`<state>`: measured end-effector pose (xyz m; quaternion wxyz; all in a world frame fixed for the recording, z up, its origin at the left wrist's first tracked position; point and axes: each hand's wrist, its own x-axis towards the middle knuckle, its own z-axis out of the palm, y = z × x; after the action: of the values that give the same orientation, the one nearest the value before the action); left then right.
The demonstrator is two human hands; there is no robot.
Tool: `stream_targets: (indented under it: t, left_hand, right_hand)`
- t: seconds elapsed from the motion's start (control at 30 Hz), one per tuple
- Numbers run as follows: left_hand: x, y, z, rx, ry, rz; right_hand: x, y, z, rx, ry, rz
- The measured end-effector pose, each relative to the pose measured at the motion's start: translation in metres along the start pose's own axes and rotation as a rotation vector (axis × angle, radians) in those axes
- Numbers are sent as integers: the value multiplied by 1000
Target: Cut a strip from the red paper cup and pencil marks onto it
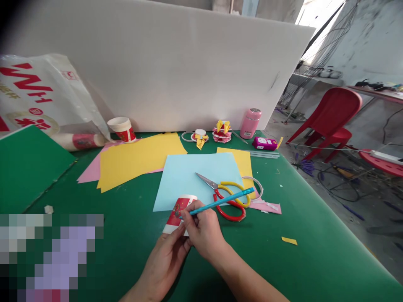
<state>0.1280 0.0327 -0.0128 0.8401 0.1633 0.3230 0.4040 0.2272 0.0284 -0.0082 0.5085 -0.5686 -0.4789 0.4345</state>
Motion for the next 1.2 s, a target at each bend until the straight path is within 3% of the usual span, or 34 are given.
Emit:
stream_targets:
  t: [0.4, 0.77, 1.2]
  left_hand:
    - [-2, 0, -3, -4, 1, 10]
    - [1, 0, -3, -5, 8, 10]
    - [-1, 1, -3, -3, 11, 24]
  right_hand:
    - [2, -7, -5, -213, 62, -105]
    - [1, -7, -4, -160, 58, -55]
    - [1, -4, -3, -195, 64, -105]
